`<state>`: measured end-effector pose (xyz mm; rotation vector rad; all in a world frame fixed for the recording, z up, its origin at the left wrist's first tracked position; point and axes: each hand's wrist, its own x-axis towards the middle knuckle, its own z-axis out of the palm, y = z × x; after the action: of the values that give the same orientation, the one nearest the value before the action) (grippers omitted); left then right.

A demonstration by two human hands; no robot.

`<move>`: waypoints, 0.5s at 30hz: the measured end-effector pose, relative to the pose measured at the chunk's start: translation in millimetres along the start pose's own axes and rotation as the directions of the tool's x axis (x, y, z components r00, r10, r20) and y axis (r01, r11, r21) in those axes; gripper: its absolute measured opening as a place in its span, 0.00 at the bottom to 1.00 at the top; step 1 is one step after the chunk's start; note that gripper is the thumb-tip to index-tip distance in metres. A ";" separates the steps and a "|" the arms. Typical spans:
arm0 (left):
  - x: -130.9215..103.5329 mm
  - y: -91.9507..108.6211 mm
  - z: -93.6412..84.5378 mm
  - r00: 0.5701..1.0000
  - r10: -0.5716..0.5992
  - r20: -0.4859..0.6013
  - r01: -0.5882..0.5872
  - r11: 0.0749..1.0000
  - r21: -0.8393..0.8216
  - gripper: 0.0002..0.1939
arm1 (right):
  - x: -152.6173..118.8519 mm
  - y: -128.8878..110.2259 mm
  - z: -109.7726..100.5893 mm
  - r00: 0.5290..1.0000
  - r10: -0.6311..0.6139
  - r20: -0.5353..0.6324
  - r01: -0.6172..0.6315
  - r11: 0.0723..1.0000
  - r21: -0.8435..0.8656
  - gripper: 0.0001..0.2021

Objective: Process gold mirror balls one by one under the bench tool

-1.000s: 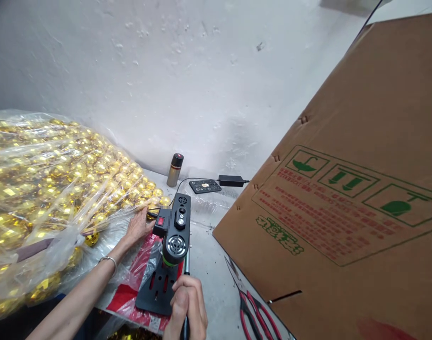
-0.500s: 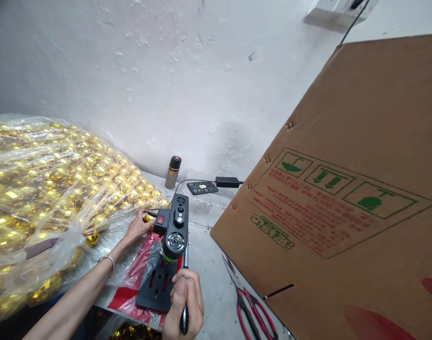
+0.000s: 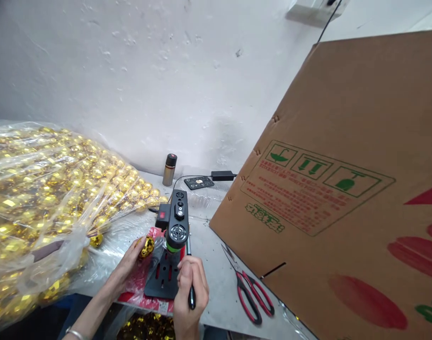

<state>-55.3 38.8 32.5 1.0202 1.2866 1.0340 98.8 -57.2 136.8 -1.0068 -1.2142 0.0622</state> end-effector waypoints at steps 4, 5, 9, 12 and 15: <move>-15.8 -21.5 11.9 0.996 -0.083 0.020 0.085 0.963 -0.255 0.40 | -2.1 -0.8 -0.5 0.999 0.042 0.009 -0.042 0.999 -0.026 0.19; -17.9 -26.5 15.8 0.999 -0.045 -0.001 0.044 0.971 -0.235 0.40 | -2.6 -0.7 -1.5 0.999 0.048 0.016 -0.047 0.998 -0.035 0.19; -21.6 -41.6 29.5 0.985 0.169 -0.041 -0.170 0.985 -0.037 0.37 | -5.6 1.0 -5.9 0.997 0.051 0.051 -0.048 0.997 -0.055 0.18; -21.2 -48.0 34.0 0.950 0.310 -0.048 -0.294 0.933 0.209 0.35 | -7.6 1.9 -7.7 0.998 0.029 0.062 -0.025 0.998 -0.057 0.17; -20.7 -50.5 33.8 0.906 0.422 -0.016 -0.391 0.853 0.347 0.30 | -8.3 2.0 -7.7 0.997 0.016 0.077 -0.012 0.998 -0.059 0.16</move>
<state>-20.7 6.5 -10.8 1.5760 1.3841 1.2134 102.5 -65.1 129.3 -1.0724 -1.2855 0.0774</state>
